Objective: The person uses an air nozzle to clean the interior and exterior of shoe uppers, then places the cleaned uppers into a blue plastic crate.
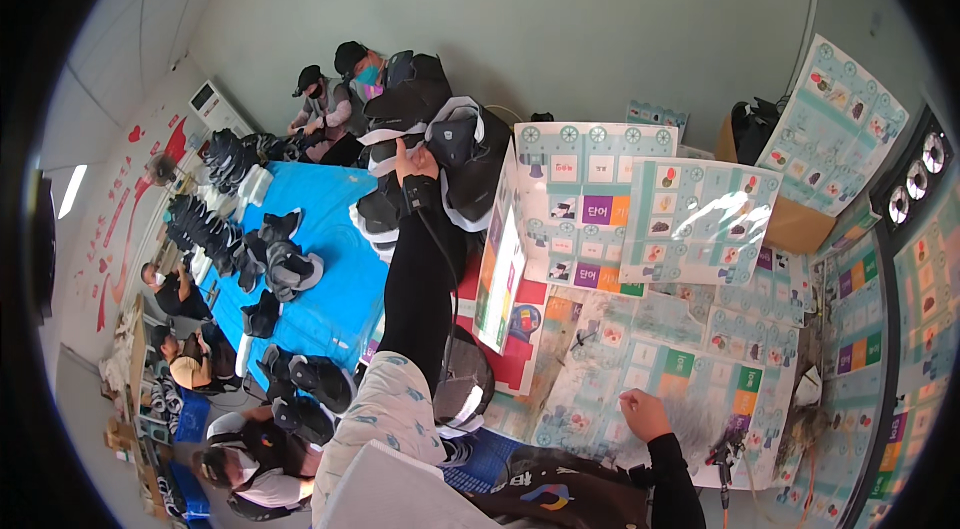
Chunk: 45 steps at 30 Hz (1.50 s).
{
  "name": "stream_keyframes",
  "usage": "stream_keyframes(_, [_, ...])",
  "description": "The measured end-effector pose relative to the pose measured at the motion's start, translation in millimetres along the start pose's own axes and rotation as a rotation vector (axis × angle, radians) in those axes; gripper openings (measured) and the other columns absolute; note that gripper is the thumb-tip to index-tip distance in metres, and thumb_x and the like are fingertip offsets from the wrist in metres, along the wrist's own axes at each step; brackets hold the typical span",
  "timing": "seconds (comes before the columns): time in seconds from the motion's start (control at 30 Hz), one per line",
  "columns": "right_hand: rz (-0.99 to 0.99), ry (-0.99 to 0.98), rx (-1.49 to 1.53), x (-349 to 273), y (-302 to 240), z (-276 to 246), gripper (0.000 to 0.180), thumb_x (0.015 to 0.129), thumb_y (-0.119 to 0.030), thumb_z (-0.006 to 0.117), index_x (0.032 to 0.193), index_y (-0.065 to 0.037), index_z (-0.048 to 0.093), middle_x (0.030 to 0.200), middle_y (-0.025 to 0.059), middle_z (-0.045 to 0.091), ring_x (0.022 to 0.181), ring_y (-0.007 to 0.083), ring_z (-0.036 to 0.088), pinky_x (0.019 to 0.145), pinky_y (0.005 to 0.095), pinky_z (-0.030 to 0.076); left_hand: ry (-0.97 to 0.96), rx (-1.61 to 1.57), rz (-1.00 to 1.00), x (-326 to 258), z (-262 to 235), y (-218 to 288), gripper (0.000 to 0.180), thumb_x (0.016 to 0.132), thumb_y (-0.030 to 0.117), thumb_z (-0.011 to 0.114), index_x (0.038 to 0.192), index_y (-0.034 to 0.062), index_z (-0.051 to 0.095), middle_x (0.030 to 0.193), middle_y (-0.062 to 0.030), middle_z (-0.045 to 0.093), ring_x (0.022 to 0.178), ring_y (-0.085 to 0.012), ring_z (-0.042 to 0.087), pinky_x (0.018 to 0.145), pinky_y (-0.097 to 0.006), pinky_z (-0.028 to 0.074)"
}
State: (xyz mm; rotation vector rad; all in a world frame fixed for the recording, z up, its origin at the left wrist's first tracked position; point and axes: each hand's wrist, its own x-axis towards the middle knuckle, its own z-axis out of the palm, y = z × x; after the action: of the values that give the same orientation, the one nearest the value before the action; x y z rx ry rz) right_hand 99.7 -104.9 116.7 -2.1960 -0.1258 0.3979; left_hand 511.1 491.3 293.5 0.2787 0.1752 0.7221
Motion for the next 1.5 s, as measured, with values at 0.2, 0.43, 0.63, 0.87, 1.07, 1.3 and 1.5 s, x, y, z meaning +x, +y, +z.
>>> stream_keyframes(0.2, [0.007, -0.004, -0.017, 7, 8, -1, 0.021, 0.094, -0.022, 0.069, 0.107, -0.007, 0.076, 0.089, 0.0151, 0.075, 0.086, 0.0309, 0.074, 0.077, 0.0388, 0.057, 0.088, 0.016, -0.058, 32, -3, 2, 0.035, 0.100, 0.034, 0.074, 0.119, 0.0047, 0.069, 0.116, -0.0054, 0.073, 0.111, -0.0205, 0.066, 0.097, -0.030, 0.051])
stream_keyframes(0.43, [0.071, -0.050, -0.082, 14, -9, -6, 0.023, 0.094, -0.024, 0.068, 0.108, -0.008, 0.076, 0.090, 0.0152, 0.075, 0.089, 0.0329, 0.074, 0.079, 0.0405, 0.058, -0.031, 0.046, 0.013, 33, -9, -8, 0.044, 0.106, 0.041, 0.064, 0.118, -0.0014, 0.068, 0.118, -0.0067, 0.073, 0.114, -0.0223, 0.066, 0.099, -0.034, 0.052])
stream_keyframes(0.63, [0.040, -0.068, -0.086, 6, 7, 1, 0.023, 0.095, -0.026, 0.071, 0.107, -0.008, 0.076, 0.091, 0.0143, 0.076, 0.088, 0.0295, 0.074, 0.079, 0.0387, 0.058, -0.391, -0.197, 0.018, 5, 48, 13, 0.055, 0.102, 0.024, 0.069, 0.146, -0.0030, 0.050, 0.149, -0.0153, 0.057, 0.139, -0.0344, 0.052, 0.121, -0.058, 0.042])
stream_keyframes(0.87, [-0.077, -0.156, -0.144, 20, -11, 12, 0.027, 0.097, -0.029, 0.069, 0.109, -0.005, 0.074, 0.098, 0.0181, 0.076, 0.092, 0.0361, 0.073, 0.080, 0.0424, 0.058, -0.669, -0.135, 0.170, -78, 114, 144, 0.050, 0.092, 0.004, 0.076, 0.138, -0.0026, 0.059, 0.147, -0.0156, 0.060, 0.140, -0.0352, 0.051, 0.123, -0.059, 0.038])
stream_keyframes(1.07, [-0.215, -0.231, 0.164, 41, -92, 24, 0.021, 0.096, -0.014, 0.072, 0.113, -0.001, 0.072, 0.103, 0.0150, 0.077, 0.094, 0.0255, 0.076, 0.081, 0.0359, 0.058, -0.565, -0.145, -0.102, -298, 29, 253, 0.039, 0.098, -0.002, 0.065, 0.136, -0.0054, 0.058, 0.140, -0.0199, 0.064, 0.129, -0.0320, 0.061, 0.117, -0.050, 0.047])
stream_keyframes(1.3, [-0.312, -0.585, 0.479, 29, -193, 54, 0.041, 0.103, -0.021, 0.065, 0.140, -0.003, 0.060, 0.139, 0.0142, 0.064, 0.124, 0.0233, 0.064, 0.101, 0.0378, 0.054, -0.244, -0.057, -0.026, -479, -170, 242, 0.032, 0.104, 0.012, 0.059, 0.135, 0.0022, 0.062, 0.133, -0.0120, 0.069, 0.114, -0.0263, 0.068, 0.100, -0.044, 0.057])
stream_keyframes(1.5, [-0.538, -0.532, 0.940, 19, -308, 85, 0.063, 0.105, -0.022, 0.062, 0.160, -0.004, 0.036, 0.161, 0.0128, 0.041, 0.147, 0.0263, 0.039, 0.112, 0.0396, 0.046, -0.160, -0.015, -0.096, -515, -300, 202, 0.040, 0.102, 0.027, 0.066, 0.137, 0.0084, 0.063, 0.135, -0.0089, 0.068, 0.118, -0.0272, 0.067, 0.099, -0.045, 0.056])
